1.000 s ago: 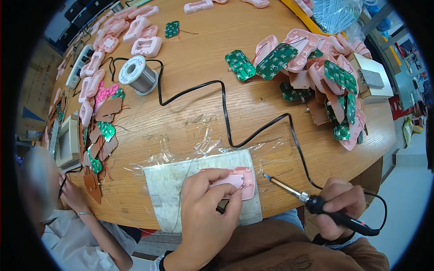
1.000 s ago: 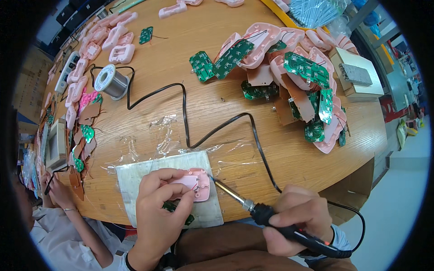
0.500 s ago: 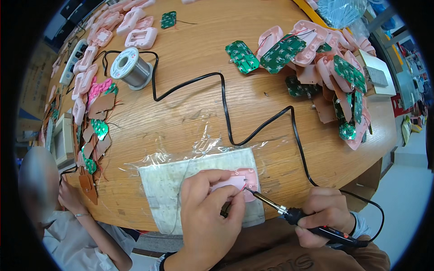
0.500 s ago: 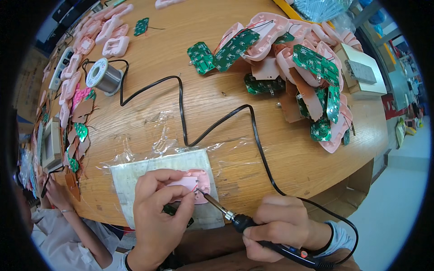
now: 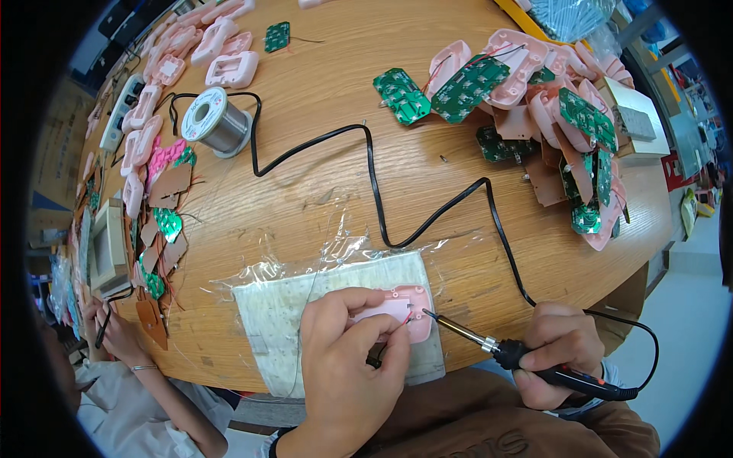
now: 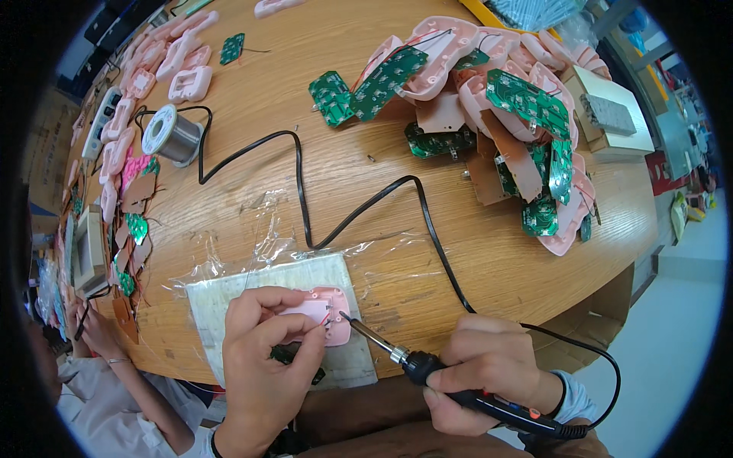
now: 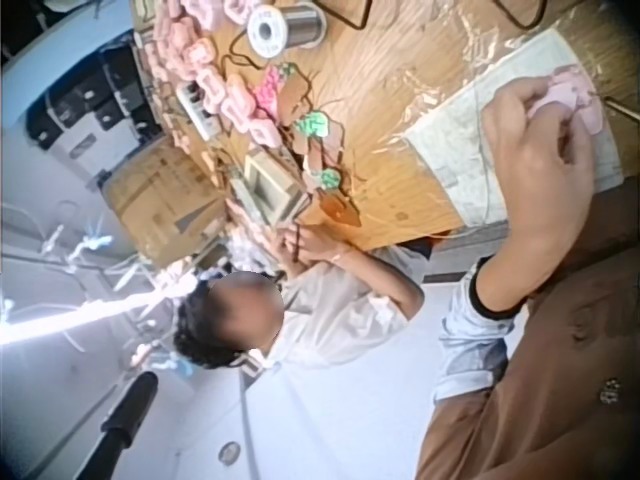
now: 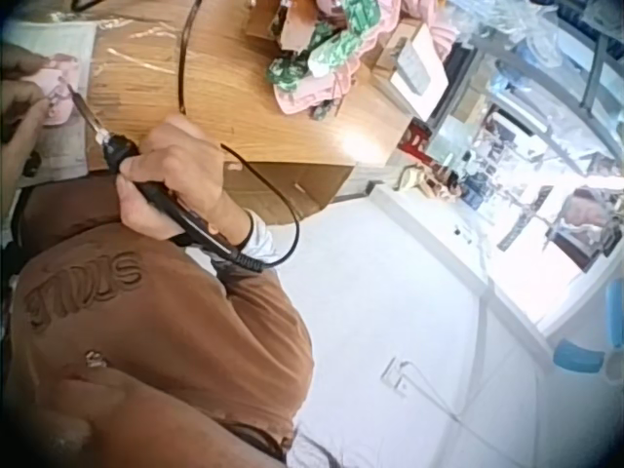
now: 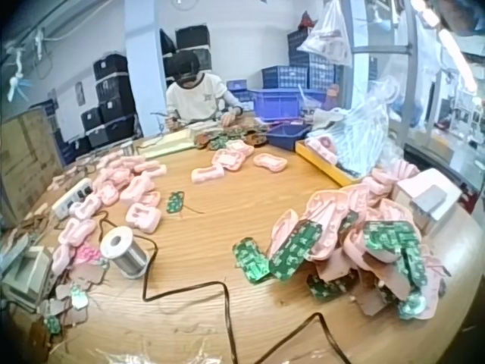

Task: The person uses a soldering iron to attach wires to small pink plastic housings containing circuit boards. They repeatedly pick up a housing, apply solder to the wire connection points, and place the finished unit aside on the table.

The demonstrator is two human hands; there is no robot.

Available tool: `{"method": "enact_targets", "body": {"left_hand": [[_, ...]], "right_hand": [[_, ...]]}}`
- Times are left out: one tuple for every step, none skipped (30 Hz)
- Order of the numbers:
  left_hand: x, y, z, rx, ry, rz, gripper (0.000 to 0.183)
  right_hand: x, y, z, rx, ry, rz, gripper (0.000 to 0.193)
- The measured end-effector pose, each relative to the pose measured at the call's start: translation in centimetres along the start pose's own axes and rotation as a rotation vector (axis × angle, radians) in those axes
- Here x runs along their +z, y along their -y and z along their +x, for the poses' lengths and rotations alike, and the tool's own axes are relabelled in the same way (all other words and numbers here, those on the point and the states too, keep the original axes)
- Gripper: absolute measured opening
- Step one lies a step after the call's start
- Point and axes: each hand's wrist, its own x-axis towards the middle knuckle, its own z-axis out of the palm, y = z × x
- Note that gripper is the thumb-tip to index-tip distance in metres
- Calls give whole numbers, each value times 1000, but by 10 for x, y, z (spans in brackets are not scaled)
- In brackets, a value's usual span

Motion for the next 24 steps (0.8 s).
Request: {"method": "enact_targets", "body": {"left_hand": [[0,0,0,3,2,5,7],[0,0,0,7,5,9,7],[-1,0,0,10,7,14,7],[-1,0,0,3,8,8,7],[-1,-1,0,-4,9,1,7],[-1,-1,0,-11,10,-5,6],[-1,-1,0,-16,11,-8,6],[-1,-1,0,-21,13,-12,6],[-1,-2,0,-26,15,-14,6],[-1,-2,1,-26,15,-10,6],[-1,-2,1,-26,14,-6,6],[-1,-2,1,-25,13,-1,6],[-1,-2,1,-24,14,-2,6],[-1,-2,1,-23,15,-3,7],[-1,-2,1,-23,16,-4,7],[-1,-1,1,-22,18,-4,7],[-1,-1,1,-22,20,-5,7],[-1,-1,1,-22,22,-5,7],[0,0,1,-25,19,-13,7],[0,0,1,-27,16,-20,7],[1,0,1,-30,13,-28,7],[1,0,1,-35,18,-30,7],[1,0,1,-40,23,-33,7],[1,-1,2,-45,29,-35,7]], "right_hand": [[0,0,0,0,-2,3,26],[0,0,1,-1,-5,4,26],[0,0,1,-2,-8,6,26],[0,-1,1,-4,-10,8,25],[0,-1,1,-1,-15,9,25],[0,-1,1,2,-19,10,25],[0,-1,1,5,-23,11,25],[0,-1,1,4,-26,8,25],[0,-1,1,3,-29,5,25],[0,-1,1,4,-38,3,25],[0,-1,2,6,-33,3,25],[0,-1,2,11,-34,2,25],[-1,-1,2,15,-35,2,25],[-1,-1,2,16,-33,4,25],[-1,-1,2,18,-32,6,25],[-1,-1,3,19,-31,9,25],[-1,-1,3,14,-27,8,25],[-1,-1,3,9,-23,7,25],[-1,-1,3,6,-25,8,25],[-1,-1,3,6,-25,11,25],[-1,-1,3,8,-31,16,25],[-1,-1,3,9,-36,21,25],[-1,-1,3,10,-38,21,25],[-1,-1,3,10,-40,21,25]]}}
